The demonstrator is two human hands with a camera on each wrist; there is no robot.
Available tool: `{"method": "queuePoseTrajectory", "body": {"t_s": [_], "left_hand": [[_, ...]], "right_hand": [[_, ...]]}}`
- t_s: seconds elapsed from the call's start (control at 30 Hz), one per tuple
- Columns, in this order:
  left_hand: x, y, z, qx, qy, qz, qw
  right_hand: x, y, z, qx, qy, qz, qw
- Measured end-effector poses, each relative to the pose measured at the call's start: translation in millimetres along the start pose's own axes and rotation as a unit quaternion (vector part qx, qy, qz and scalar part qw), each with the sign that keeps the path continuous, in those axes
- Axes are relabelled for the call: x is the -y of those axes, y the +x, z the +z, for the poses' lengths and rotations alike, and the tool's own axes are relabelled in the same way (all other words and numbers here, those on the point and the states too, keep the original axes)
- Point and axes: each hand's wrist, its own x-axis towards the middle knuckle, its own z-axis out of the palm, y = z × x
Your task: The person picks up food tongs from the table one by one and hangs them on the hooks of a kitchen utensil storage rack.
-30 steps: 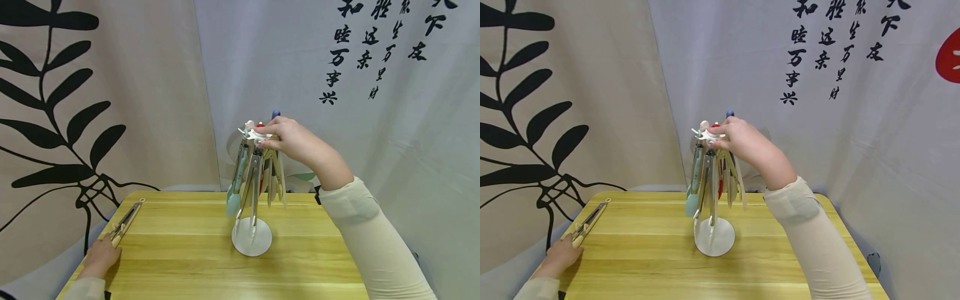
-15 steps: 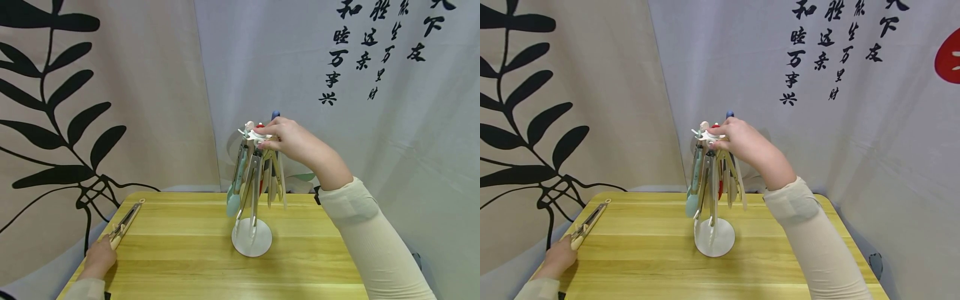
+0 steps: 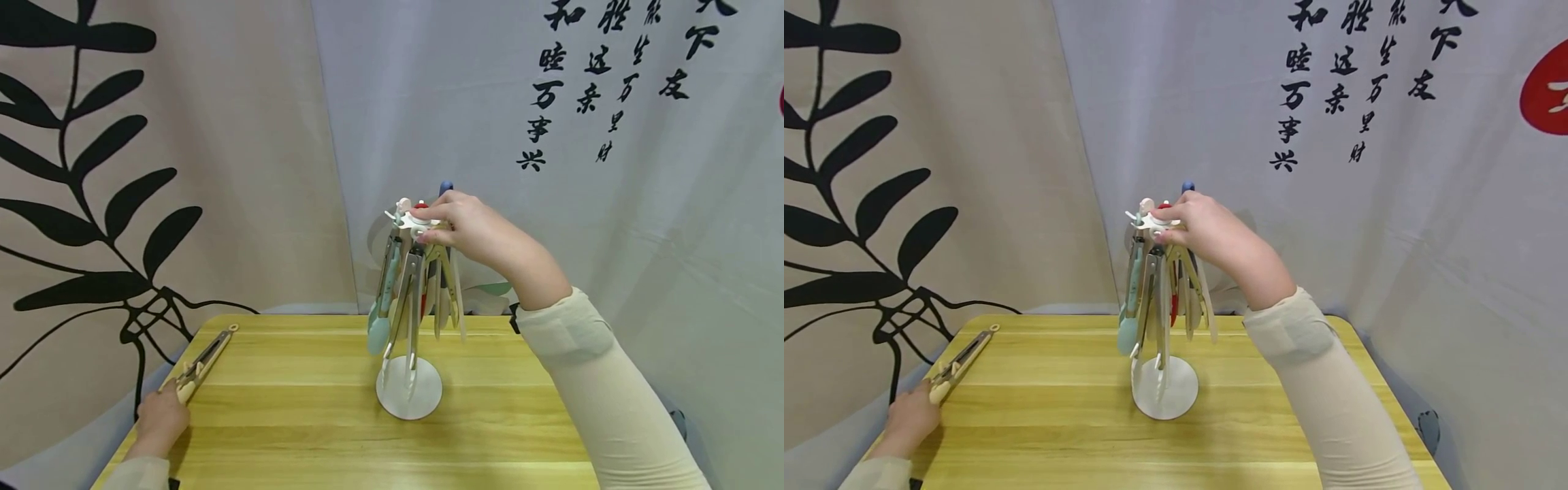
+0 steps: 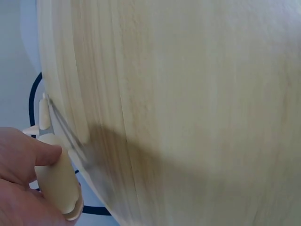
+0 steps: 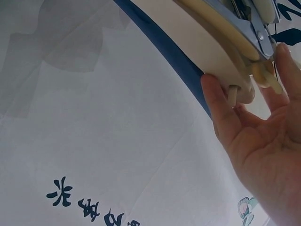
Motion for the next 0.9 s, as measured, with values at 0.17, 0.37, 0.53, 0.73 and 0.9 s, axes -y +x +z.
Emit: {"method": "queuePoseTrajectory", "body": {"t_s": [0.17,0.37,0.53,0.73,0.9], "left_hand": [[-3.1,-4.1,2.3,-0.047,-0.026,0.025,0.9983],[-9.4,-9.0,4.0,-0.077,-0.075,0.071,0.9916],[-15.2,-12.2,5.1,-0.107,-0.102,0.106,0.9833],[-26.1,-17.4,5.2,-0.136,-0.119,0.132,0.9746],[-35.7,-19.7,5.6,-0.141,-0.135,0.140,0.9707]], "right_hand": [[2.1,-0.8,-0.8,-0.001,0.000,-0.001,1.0000],[2.0,-0.5,-0.7,-0.003,-0.001,0.000,1.0000],[1.4,0.0,0.0,-0.004,-0.002,-0.001,1.0000],[1.1,0.6,0.7,-0.003,0.004,0.003,1.0000],[2.0,0.8,0.9,-0.004,0.005,0.007,0.9999]]}}
